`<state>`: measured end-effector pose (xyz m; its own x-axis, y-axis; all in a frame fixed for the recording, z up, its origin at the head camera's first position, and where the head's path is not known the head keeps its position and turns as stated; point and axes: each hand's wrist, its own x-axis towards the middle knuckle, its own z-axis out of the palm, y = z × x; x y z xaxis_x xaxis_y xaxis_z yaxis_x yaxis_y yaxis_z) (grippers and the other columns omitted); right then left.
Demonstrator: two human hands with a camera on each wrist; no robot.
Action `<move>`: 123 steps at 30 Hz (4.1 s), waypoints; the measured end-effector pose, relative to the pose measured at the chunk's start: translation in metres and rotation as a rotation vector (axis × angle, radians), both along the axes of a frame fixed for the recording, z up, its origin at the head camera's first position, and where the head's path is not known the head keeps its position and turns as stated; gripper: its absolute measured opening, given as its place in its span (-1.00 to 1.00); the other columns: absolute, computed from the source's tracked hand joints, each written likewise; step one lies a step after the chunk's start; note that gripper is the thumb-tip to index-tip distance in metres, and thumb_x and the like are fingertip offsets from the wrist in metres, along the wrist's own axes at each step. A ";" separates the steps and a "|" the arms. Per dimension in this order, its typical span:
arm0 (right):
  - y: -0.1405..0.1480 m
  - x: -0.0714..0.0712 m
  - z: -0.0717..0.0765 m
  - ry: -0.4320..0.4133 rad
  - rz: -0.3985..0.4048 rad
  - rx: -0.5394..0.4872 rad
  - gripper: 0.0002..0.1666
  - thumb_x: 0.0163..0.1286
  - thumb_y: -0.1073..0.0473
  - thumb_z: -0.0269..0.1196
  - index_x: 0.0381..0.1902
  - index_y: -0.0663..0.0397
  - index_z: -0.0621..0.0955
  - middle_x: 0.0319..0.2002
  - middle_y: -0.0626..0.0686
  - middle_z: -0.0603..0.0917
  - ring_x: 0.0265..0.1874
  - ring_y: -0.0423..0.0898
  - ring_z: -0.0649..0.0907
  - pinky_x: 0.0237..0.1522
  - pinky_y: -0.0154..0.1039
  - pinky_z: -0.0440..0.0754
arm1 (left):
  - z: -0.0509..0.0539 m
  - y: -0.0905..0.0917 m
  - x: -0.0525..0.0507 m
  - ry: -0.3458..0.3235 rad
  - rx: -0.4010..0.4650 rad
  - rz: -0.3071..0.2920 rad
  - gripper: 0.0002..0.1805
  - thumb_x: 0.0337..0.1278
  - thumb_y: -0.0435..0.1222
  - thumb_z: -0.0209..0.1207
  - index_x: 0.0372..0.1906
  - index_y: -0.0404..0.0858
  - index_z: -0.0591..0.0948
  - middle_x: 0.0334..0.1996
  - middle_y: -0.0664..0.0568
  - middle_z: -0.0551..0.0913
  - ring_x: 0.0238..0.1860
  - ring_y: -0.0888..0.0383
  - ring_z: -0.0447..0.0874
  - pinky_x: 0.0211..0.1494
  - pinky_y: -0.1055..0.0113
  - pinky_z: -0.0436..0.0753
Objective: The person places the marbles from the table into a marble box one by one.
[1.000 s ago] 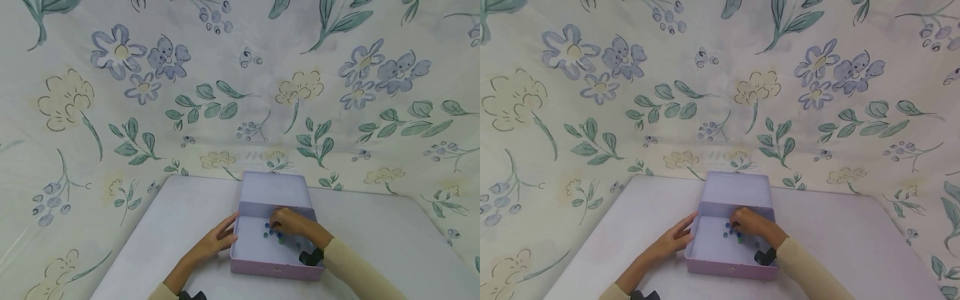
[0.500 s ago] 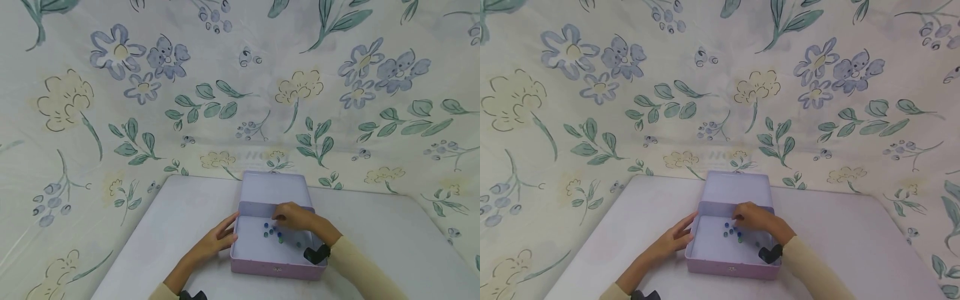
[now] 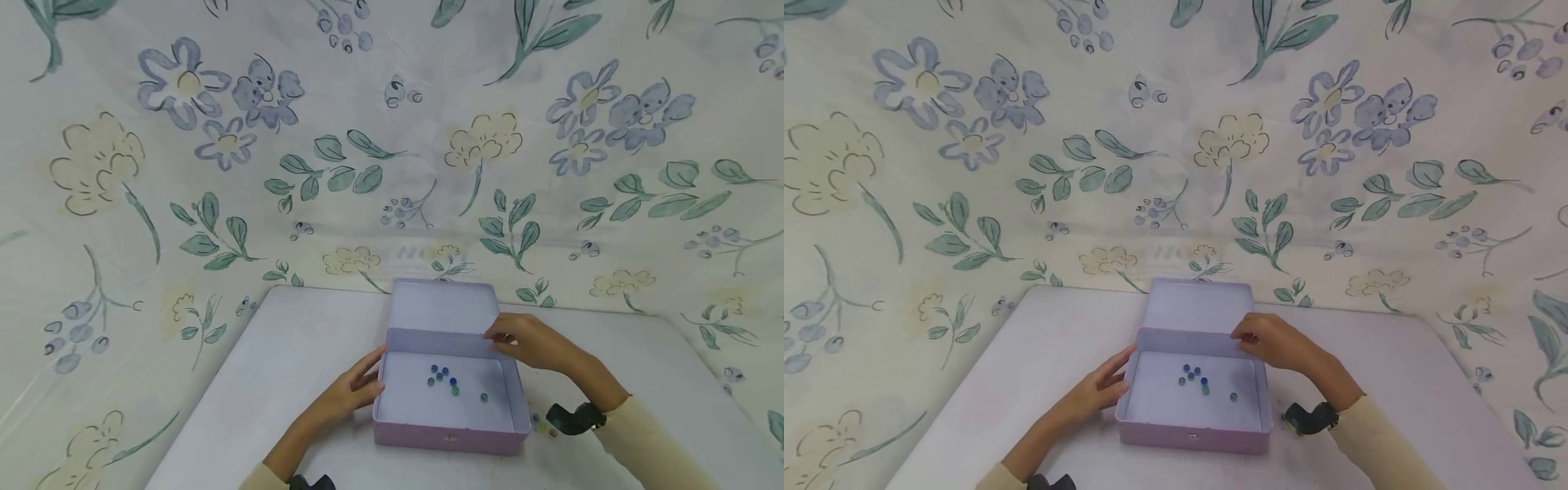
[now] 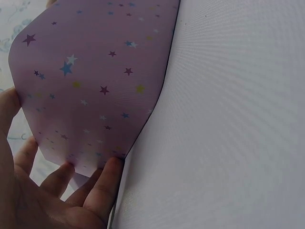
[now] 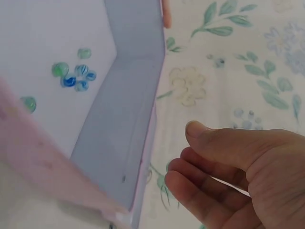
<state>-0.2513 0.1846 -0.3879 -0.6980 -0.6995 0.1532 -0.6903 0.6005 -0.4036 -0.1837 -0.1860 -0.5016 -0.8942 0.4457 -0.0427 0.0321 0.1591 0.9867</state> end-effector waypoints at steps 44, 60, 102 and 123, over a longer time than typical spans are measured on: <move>0.072 0.053 -0.088 -0.186 0.059 -0.052 -0.82 0.22 0.39 0.36 -0.29 0.03 0.77 -0.29 -0.11 0.73 -0.27 -0.36 0.66 -0.31 -0.41 0.70 | 0.001 0.000 0.002 -0.016 0.017 0.003 -0.26 0.48 -0.20 0.06 0.61 0.07 0.02 0.64 -0.11 -0.16 0.55 -0.42 -0.05 0.40 -0.15 0.47; 0.072 0.053 -0.093 -0.155 0.032 -0.031 -0.83 0.20 0.40 0.37 -0.29 0.08 0.77 -0.32 -0.14 0.70 -0.34 -0.33 0.66 -0.34 -0.44 0.69 | 0.002 0.000 0.002 -0.020 0.025 -0.004 -0.27 0.49 -0.20 0.05 0.61 0.10 0.02 0.64 -0.11 -0.17 0.55 -0.42 -0.05 0.41 -0.14 0.47; 0.069 0.030 -0.018 -0.016 0.038 -0.096 -0.75 0.15 0.47 0.39 -0.24 0.08 0.77 -0.32 -0.07 0.71 -0.33 -0.33 0.69 -0.33 -0.46 0.72 | 0.003 0.000 0.003 -0.044 0.019 0.008 -0.27 0.49 -0.18 0.05 0.61 0.10 0.02 0.64 -0.08 -0.17 0.56 -0.40 -0.05 0.43 -0.18 0.43; 0.014 0.006 0.007 0.025 0.107 0.028 -0.75 0.19 0.46 0.39 -0.25 0.04 0.79 -0.27 -0.07 0.73 -0.28 -0.27 0.68 -0.26 -0.50 0.71 | 0.005 0.000 0.002 -0.034 0.009 0.030 -0.28 0.49 -0.17 0.04 0.60 0.13 0.04 0.64 -0.09 -0.17 0.55 -0.43 -0.05 0.42 -0.21 0.41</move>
<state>-0.2450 0.1989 -0.3807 -0.6153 -0.7742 0.1488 -0.7607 0.5335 -0.3698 -0.1813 -0.1862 -0.4969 -0.9051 0.4195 -0.0696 -0.0063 0.1503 0.9886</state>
